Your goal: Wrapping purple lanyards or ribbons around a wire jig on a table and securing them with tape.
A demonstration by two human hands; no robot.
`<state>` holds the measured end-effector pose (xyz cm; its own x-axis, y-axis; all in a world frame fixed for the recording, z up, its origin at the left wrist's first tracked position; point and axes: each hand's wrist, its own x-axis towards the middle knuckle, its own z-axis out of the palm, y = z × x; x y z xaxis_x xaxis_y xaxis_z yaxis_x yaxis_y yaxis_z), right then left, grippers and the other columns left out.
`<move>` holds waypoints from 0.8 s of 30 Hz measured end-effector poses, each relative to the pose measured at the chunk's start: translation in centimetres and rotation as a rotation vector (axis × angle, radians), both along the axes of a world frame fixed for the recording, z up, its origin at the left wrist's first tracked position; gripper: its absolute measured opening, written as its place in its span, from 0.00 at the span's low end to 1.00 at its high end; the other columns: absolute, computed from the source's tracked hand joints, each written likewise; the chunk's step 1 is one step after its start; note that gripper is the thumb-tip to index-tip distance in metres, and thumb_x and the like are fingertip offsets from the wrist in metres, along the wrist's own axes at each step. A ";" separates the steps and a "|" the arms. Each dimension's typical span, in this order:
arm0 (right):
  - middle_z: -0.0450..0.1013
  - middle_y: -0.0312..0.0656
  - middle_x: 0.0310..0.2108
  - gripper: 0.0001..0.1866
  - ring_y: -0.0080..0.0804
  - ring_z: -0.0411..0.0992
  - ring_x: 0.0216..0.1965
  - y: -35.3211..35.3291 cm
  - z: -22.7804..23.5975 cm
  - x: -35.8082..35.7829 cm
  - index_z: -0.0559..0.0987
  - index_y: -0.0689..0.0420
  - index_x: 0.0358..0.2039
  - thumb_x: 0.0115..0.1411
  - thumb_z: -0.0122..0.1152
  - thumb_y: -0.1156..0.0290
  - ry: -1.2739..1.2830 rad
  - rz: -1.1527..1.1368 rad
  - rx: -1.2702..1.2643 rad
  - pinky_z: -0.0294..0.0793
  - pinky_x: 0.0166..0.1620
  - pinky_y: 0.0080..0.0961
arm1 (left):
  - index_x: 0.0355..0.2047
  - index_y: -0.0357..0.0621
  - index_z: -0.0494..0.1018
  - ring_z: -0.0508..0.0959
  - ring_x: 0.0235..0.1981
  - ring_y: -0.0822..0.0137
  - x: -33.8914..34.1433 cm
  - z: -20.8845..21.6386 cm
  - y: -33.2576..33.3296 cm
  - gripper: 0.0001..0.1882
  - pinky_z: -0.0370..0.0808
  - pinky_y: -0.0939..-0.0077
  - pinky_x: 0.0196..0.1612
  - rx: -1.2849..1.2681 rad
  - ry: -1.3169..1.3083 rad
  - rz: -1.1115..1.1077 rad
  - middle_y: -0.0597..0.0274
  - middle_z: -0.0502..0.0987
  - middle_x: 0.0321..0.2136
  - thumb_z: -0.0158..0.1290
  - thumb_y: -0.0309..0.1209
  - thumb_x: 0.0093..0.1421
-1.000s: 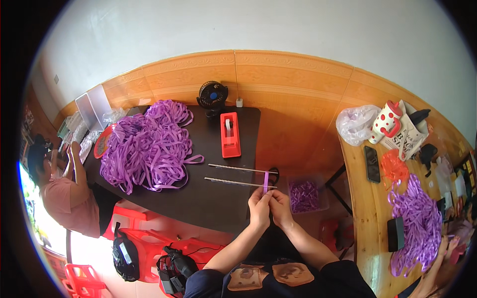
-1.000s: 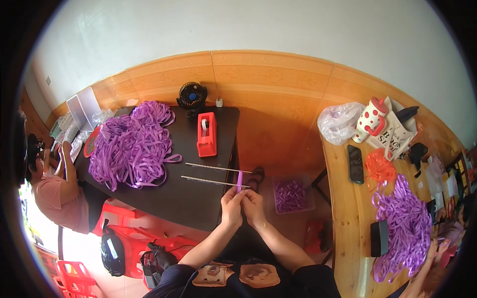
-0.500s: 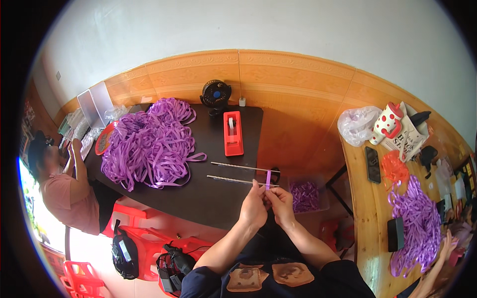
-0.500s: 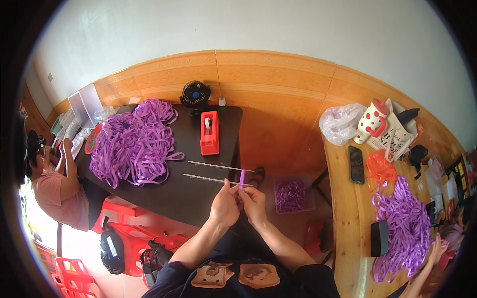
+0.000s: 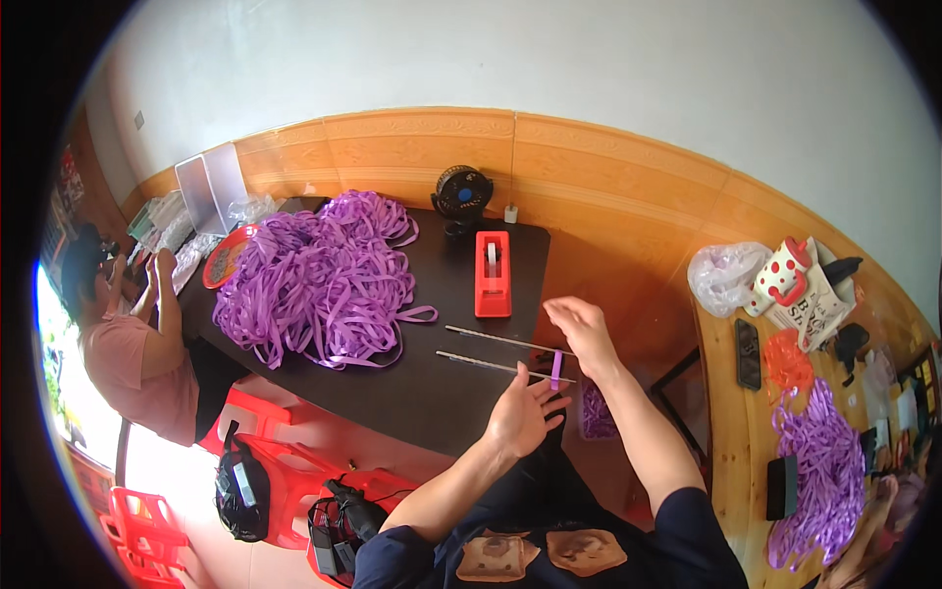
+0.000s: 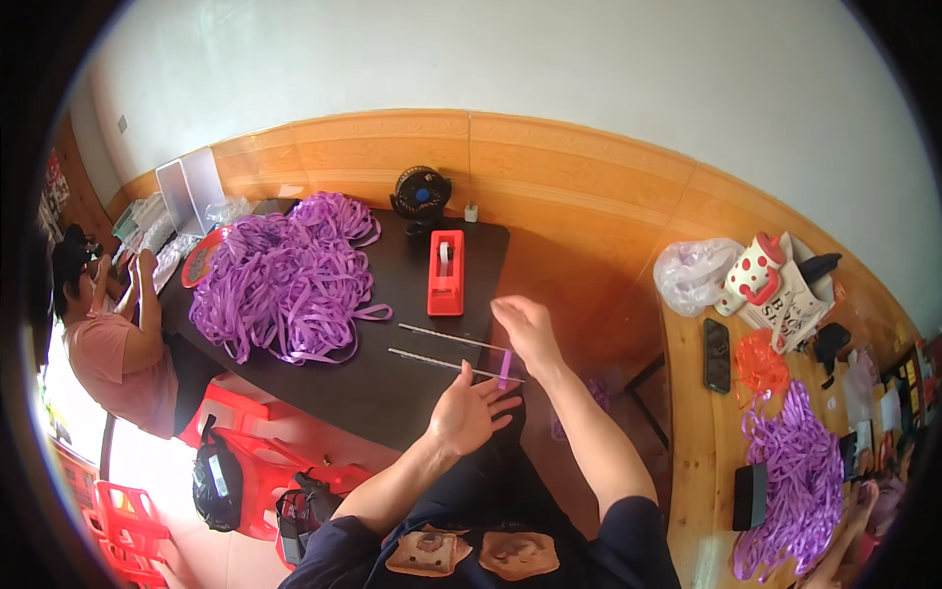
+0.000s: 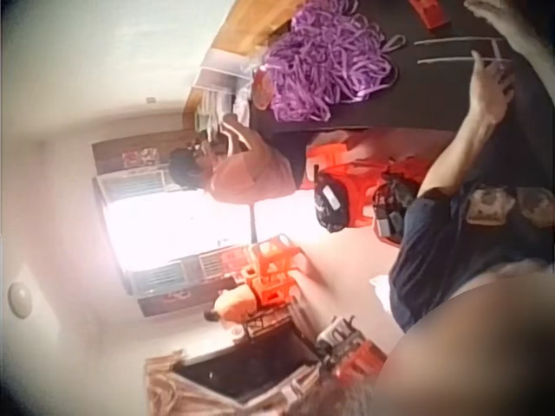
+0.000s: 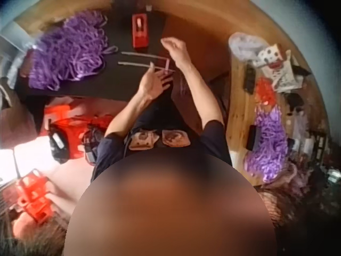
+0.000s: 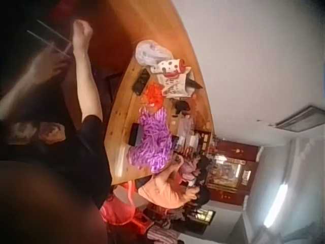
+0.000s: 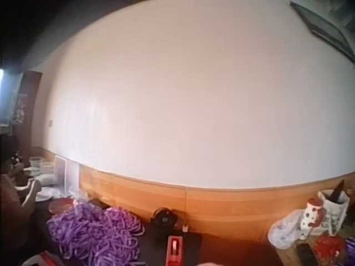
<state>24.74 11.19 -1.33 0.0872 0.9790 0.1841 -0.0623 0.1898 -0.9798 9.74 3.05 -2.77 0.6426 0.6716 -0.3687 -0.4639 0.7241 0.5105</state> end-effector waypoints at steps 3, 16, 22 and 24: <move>0.74 0.33 0.28 0.11 0.16 0.66 0.30 4.5 0.3 -2.4 0.79 0.65 0.33 0.59 0.60 0.69 -0.070 0.014 0.037 0.65 0.34 0.16 | 0.60 0.35 0.56 0.60 0.60 0.55 0.0 -0.4 0.1 0.42 0.53 0.61 0.58 -0.017 -0.022 -0.001 0.55 0.61 0.59 0.28 0.62 0.63; 0.73 0.53 0.39 0.09 0.39 0.70 0.47 8.0 1.2 -8.5 0.79 0.65 0.24 0.54 0.61 0.71 -0.400 -0.386 0.218 0.66 0.48 0.30 | 0.63 0.31 0.47 0.59 0.59 0.56 0.6 -0.4 -0.3 0.47 0.53 0.59 0.61 -0.046 -0.033 0.052 0.51 0.57 0.61 0.33 0.63 0.62; 0.71 0.55 0.43 0.08 0.40 0.65 0.55 3.8 0.7 -9.0 0.79 0.66 0.24 0.52 0.62 0.73 -0.261 -0.203 0.080 0.64 0.51 0.32 | 0.60 0.37 0.56 0.62 0.57 0.58 0.2 -0.5 -0.3 0.39 0.54 0.59 0.61 0.003 -0.062 0.059 0.54 0.64 0.57 0.29 0.60 0.65; 0.72 0.53 0.41 0.09 0.43 0.67 0.52 3.4 -1.0 -9.1 0.79 0.64 0.23 0.52 0.63 0.71 -0.296 -0.249 0.128 0.66 0.48 0.35 | 0.59 0.38 0.58 0.63 0.57 0.58 0.3 -0.5 -0.5 0.37 0.54 0.59 0.60 0.013 -0.078 0.084 0.55 0.65 0.56 0.28 0.58 0.66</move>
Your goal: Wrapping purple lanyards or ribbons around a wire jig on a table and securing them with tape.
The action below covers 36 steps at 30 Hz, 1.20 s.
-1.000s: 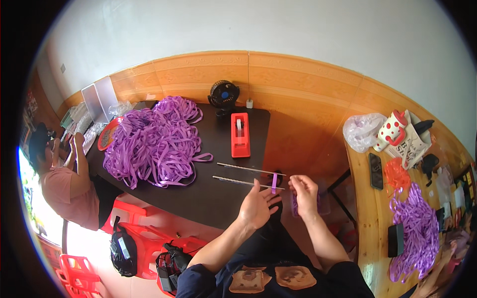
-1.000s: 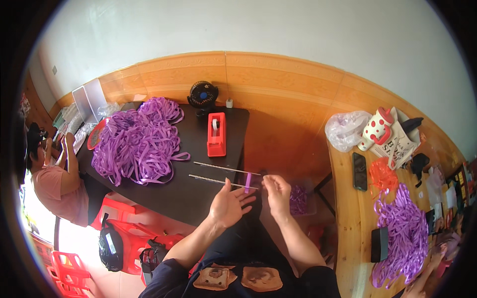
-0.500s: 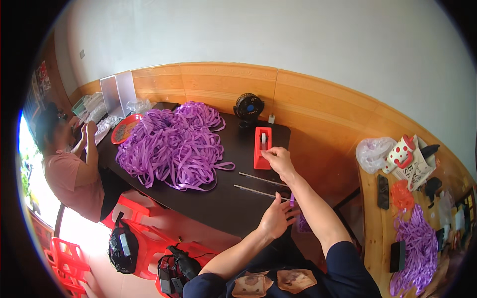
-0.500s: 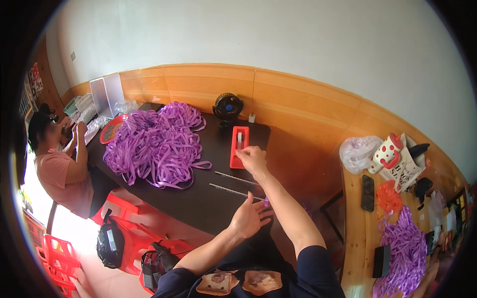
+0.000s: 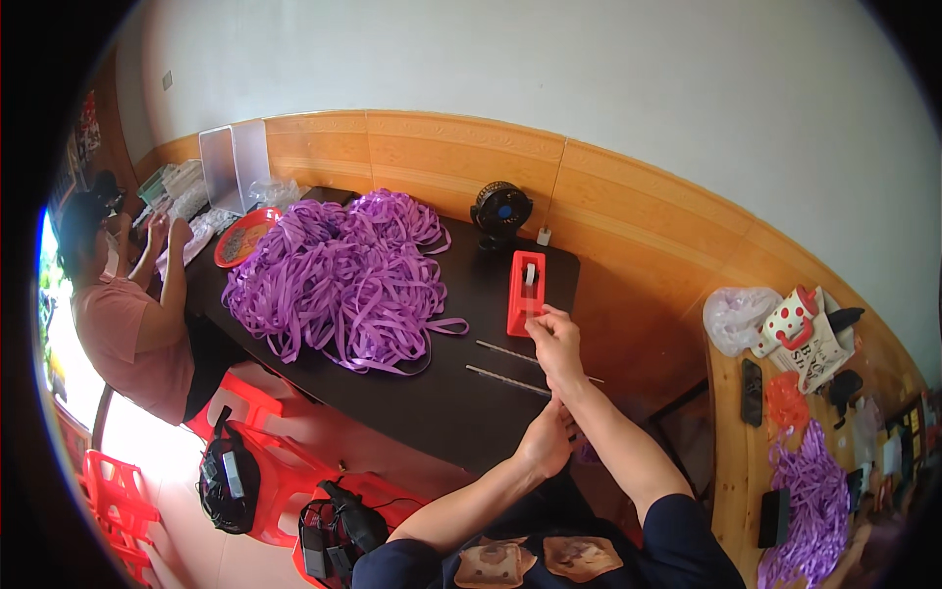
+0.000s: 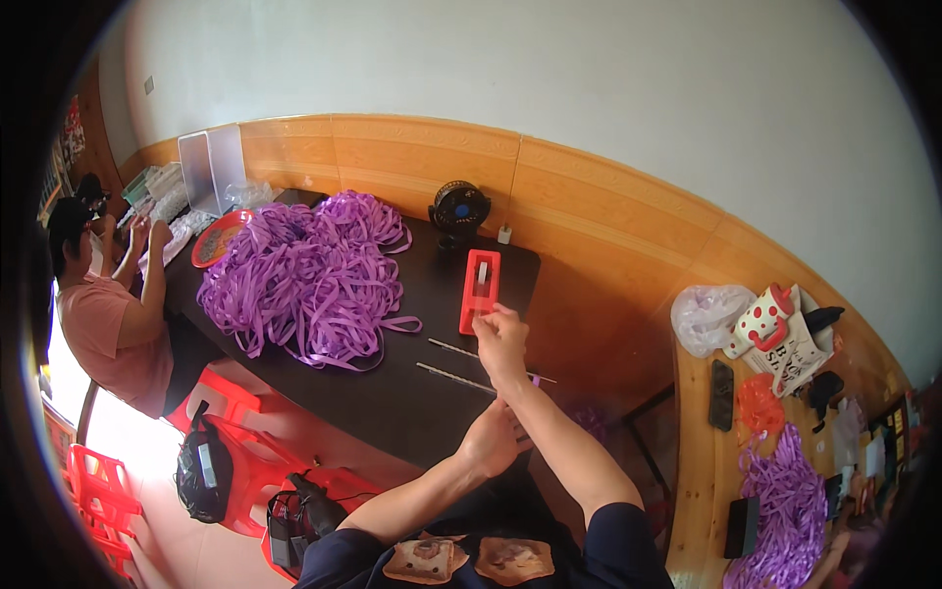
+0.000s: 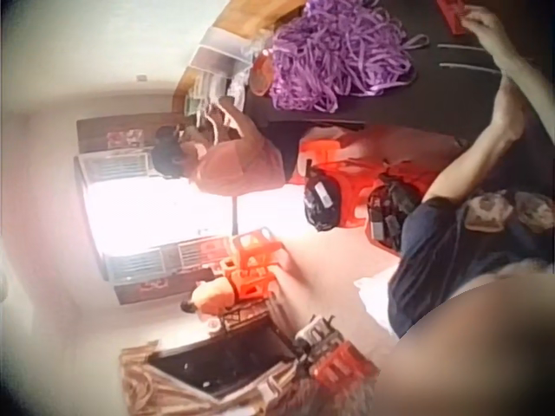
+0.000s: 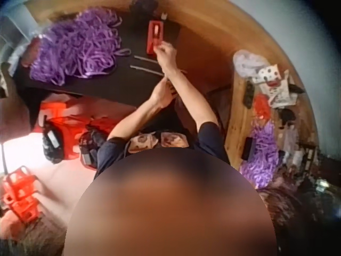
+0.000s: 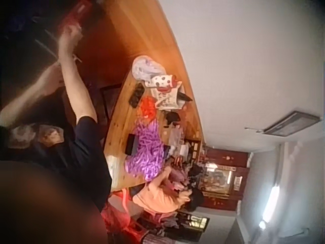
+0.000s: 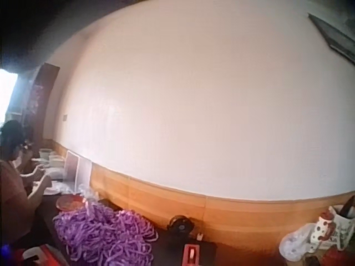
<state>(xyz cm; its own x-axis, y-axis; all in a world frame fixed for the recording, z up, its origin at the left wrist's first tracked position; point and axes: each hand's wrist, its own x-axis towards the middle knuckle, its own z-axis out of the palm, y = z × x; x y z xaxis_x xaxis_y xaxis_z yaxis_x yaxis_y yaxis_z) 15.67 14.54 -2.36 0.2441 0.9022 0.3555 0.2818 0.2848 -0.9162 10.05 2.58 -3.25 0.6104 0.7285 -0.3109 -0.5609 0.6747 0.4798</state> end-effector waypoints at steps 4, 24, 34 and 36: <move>0.72 0.47 0.41 0.07 0.45 0.68 0.50 0.5 -1.6 1.2 0.79 0.59 0.22 0.52 0.63 0.69 -0.084 -0.028 -0.118 0.66 0.49 0.39 | 0.58 0.38 0.59 0.64 0.57 0.59 0.0 0.0 -0.1 0.35 0.55 0.58 0.61 -0.010 -0.024 0.007 0.55 0.65 0.56 0.27 0.56 0.67; 0.69 0.45 0.51 0.07 0.28 0.66 0.45 -5.1 1.7 14.9 0.77 0.63 0.23 0.57 0.55 0.75 -0.106 0.708 -0.496 0.63 0.48 0.25 | 0.58 0.36 0.59 0.65 0.54 0.57 -0.3 0.1 0.3 0.39 0.58 0.61 0.56 -0.005 0.040 -0.031 0.54 0.64 0.55 0.27 0.60 0.65; 0.72 0.44 0.34 0.12 0.31 0.69 0.37 -4.8 -0.5 14.7 0.76 0.63 0.21 0.58 0.57 0.70 -0.218 0.769 -0.338 0.66 0.39 0.27 | 0.62 0.34 0.53 0.63 0.58 0.53 0.1 0.2 0.2 0.40 0.58 0.61 0.57 0.011 0.054 -0.063 0.53 0.60 0.59 0.25 0.59 0.65; 0.71 0.43 0.28 0.11 0.32 0.68 0.33 -4.7 -0.8 14.6 0.76 0.63 0.21 0.57 0.57 0.71 -0.256 0.800 -0.264 0.66 0.38 0.28 | 0.62 0.34 0.53 0.63 0.57 0.54 0.1 0.1 0.2 0.40 0.58 0.62 0.56 0.013 0.049 -0.064 0.53 0.60 0.59 0.25 0.59 0.66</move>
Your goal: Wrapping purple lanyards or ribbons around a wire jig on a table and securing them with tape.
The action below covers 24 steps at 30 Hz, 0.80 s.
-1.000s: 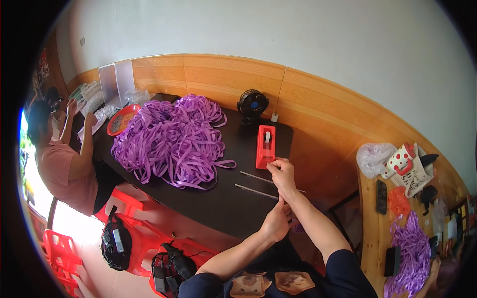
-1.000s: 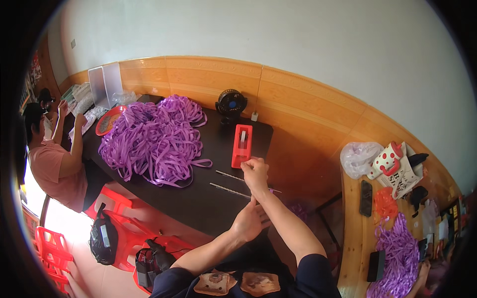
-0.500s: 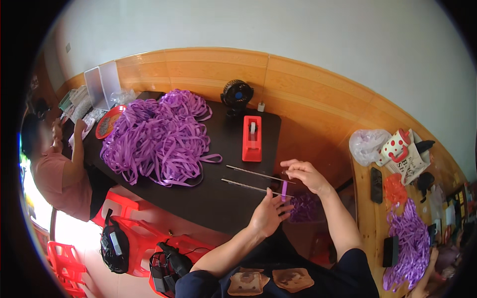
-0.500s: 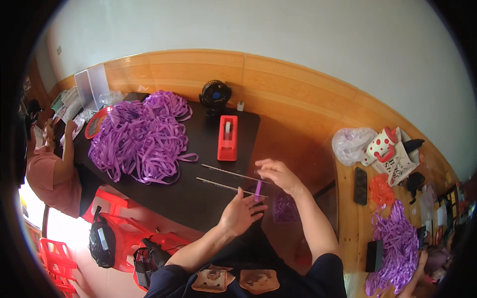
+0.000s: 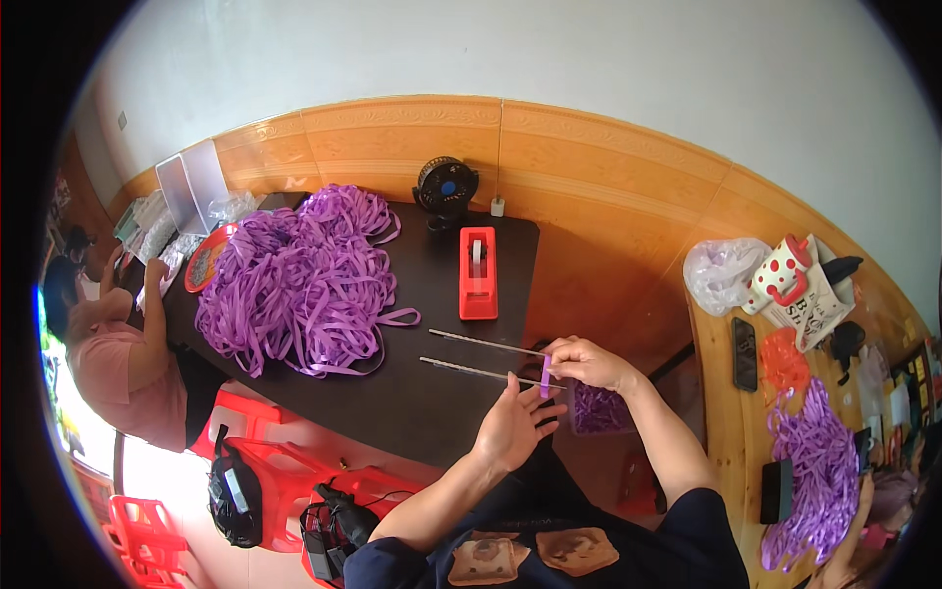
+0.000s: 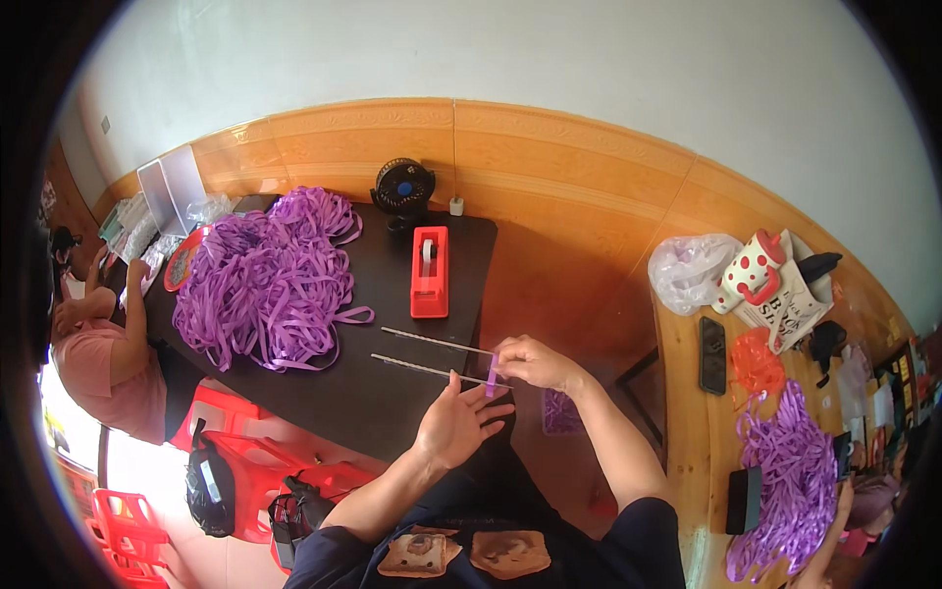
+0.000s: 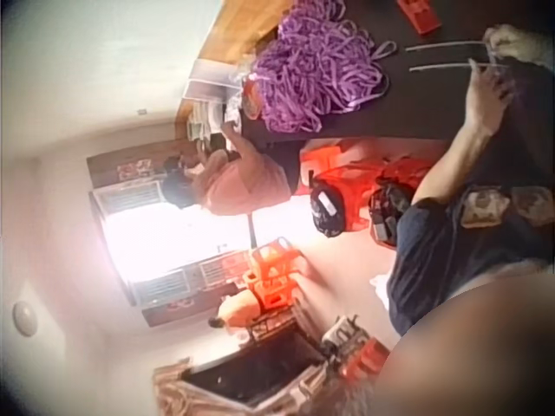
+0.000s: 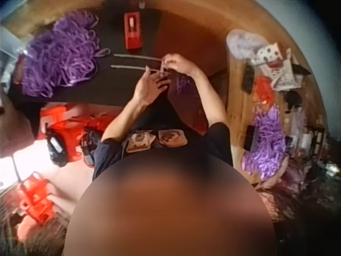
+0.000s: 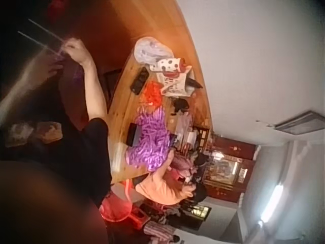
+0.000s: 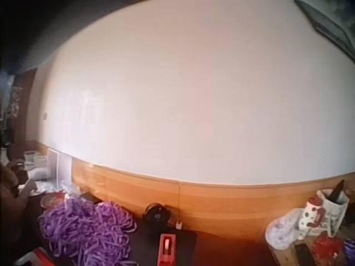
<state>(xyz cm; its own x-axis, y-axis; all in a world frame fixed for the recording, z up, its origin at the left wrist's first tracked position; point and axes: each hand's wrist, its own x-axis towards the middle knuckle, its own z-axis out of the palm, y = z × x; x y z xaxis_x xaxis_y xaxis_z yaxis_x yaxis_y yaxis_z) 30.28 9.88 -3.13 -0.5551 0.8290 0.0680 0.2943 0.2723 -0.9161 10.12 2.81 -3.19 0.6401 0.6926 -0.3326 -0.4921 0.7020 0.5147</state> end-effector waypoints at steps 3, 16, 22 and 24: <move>0.71 0.43 0.26 0.11 0.32 0.68 0.32 0.1 0.2 -0.2 0.75 0.64 0.20 0.56 0.57 0.71 0.004 -0.002 0.029 0.66 0.37 0.28 | 0.61 0.35 0.54 0.63 0.57 0.54 0.0 0.2 0.0 0.40 0.58 0.63 0.56 0.003 -0.004 0.005 0.53 0.60 0.59 0.24 0.59 0.66; 0.67 0.36 0.15 0.15 0.32 0.66 0.28 -1.0 -1.0 -3.0 0.72 0.60 0.11 0.49 0.63 0.68 -0.135 -0.411 -0.103 0.61 0.34 0.35 | 0.61 0.34 0.53 0.64 0.56 0.54 0.1 0.1 0.1 0.39 0.58 0.63 0.56 -0.027 0.011 0.013 0.53 0.60 0.59 0.24 0.58 0.66; 0.72 0.37 0.18 0.13 0.35 0.68 0.31 -2.7 0.4 -5.0 0.78 0.55 0.13 0.40 0.65 0.59 -0.693 -0.643 0.413 0.57 0.35 0.37 | 0.62 0.35 0.54 0.63 0.56 0.56 0.0 0.0 0.1 0.39 0.56 0.61 0.58 -0.035 -0.007 0.011 0.55 0.61 0.58 0.25 0.58 0.66; 0.73 0.37 0.19 0.12 0.34 0.68 0.31 -3.4 0.4 -5.3 0.80 0.55 0.15 0.42 0.65 0.59 -0.751 -0.717 0.546 0.55 0.36 0.38 | 0.62 0.36 0.54 0.64 0.56 0.57 0.0 -0.2 0.0 0.39 0.55 0.60 0.58 -0.010 -0.040 0.006 0.56 0.62 0.57 0.25 0.58 0.66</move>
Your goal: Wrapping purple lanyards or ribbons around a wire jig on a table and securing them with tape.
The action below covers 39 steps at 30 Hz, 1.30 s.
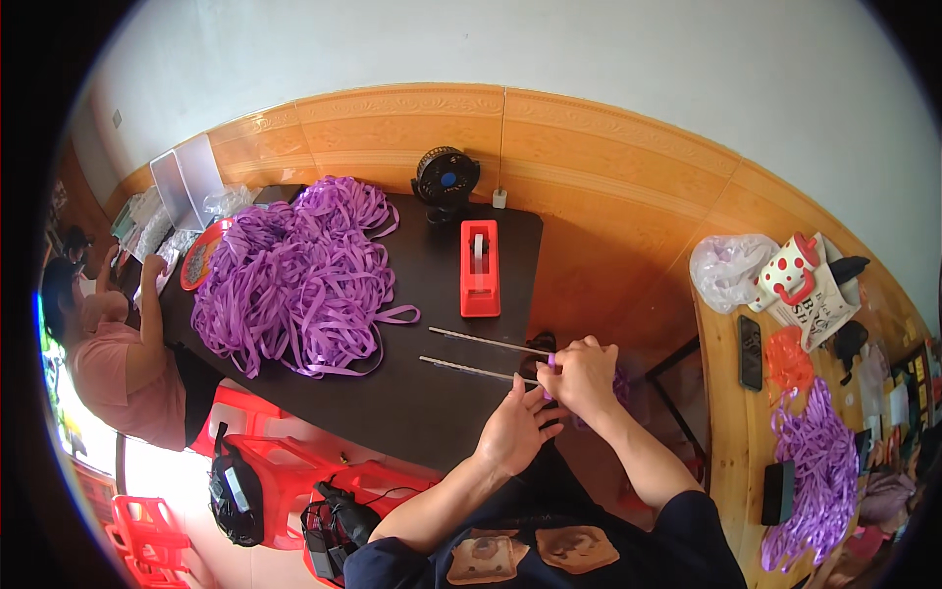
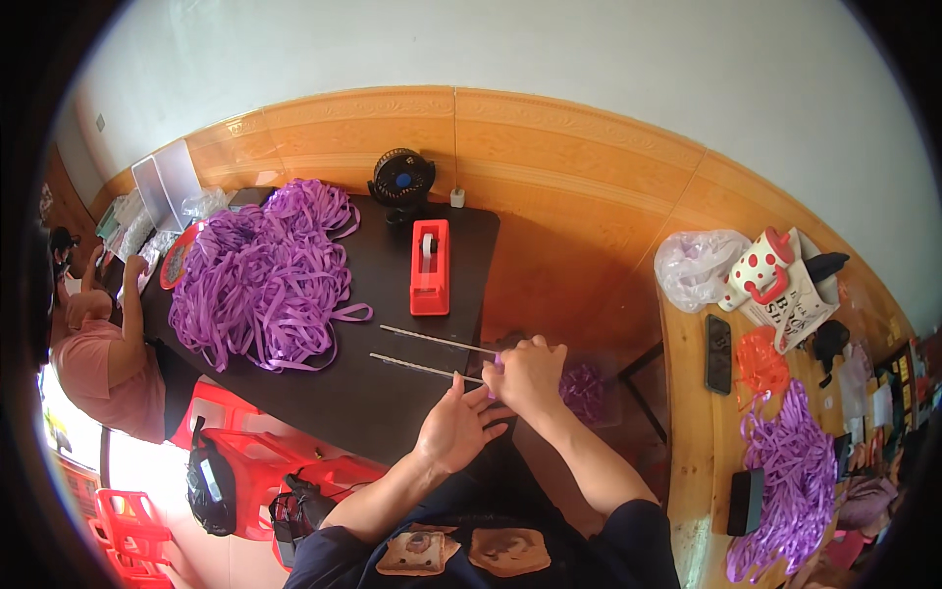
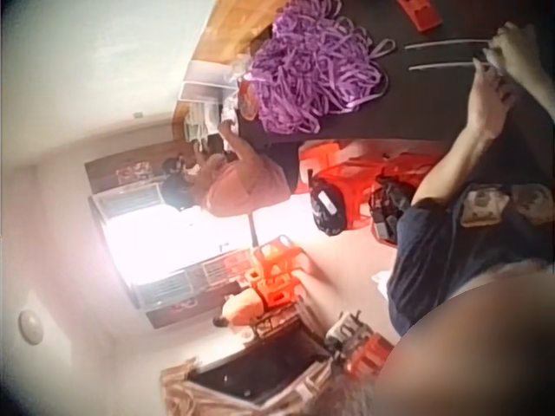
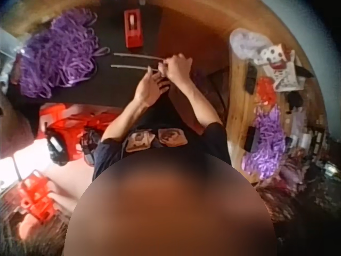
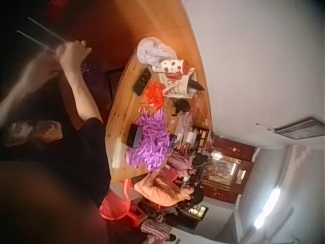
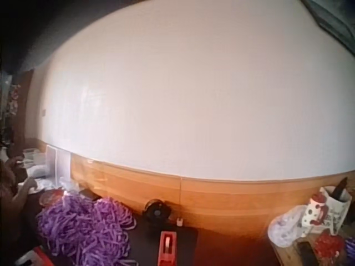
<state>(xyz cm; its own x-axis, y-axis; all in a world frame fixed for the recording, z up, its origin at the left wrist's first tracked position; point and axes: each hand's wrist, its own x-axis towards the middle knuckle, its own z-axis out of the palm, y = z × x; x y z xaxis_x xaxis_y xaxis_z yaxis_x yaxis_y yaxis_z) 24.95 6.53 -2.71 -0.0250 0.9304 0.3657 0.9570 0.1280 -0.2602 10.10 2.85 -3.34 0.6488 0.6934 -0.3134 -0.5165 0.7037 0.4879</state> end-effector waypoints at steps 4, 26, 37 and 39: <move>0.75 0.39 0.24 0.14 0.36 0.69 0.32 -1.0 -0.5 -0.2 0.80 0.55 0.17 0.45 0.65 0.57 0.009 -0.026 0.088 0.55 0.38 0.38 | 0.62 0.38 0.55 0.64 0.56 0.58 0.0 0.1 0.0 0.38 0.54 0.60 0.59 -0.011 -0.012 -0.007 0.57 0.62 0.57 0.25 0.58 0.66; 0.75 0.41 0.39 0.09 0.26 0.73 0.37 0.2 -6.6 2.3 0.78 0.62 0.39 0.61 0.53 0.73 1.734 0.375 -0.687 0.72 0.42 0.22 | 0.60 0.37 0.56 0.65 0.55 0.55 0.0 0.3 0.0 0.37 0.60 0.65 0.54 -0.019 -0.002 -0.003 0.55 0.63 0.57 0.25 0.57 0.66; 0.74 0.42 0.37 0.15 0.28 0.73 0.37 0.9 -6.6 1.9 0.74 0.61 0.47 0.59 0.52 0.78 1.842 0.406 -0.770 0.75 0.39 0.22 | 0.60 0.37 0.57 0.65 0.55 0.55 0.0 0.7 0.0 0.38 0.60 0.64 0.53 -0.034 -0.014 -0.007 0.55 0.63 0.57 0.25 0.57 0.66; 0.73 0.44 0.37 0.24 0.31 0.73 0.38 0.6 -6.1 1.7 0.67 0.61 0.55 0.56 0.51 0.81 1.890 0.206 -0.550 0.75 0.39 0.24 | 0.60 0.37 0.57 0.66 0.54 0.55 0.0 0.6 0.0 0.38 0.60 0.64 0.53 -0.033 -0.006 -0.001 0.55 0.63 0.56 0.25 0.57 0.66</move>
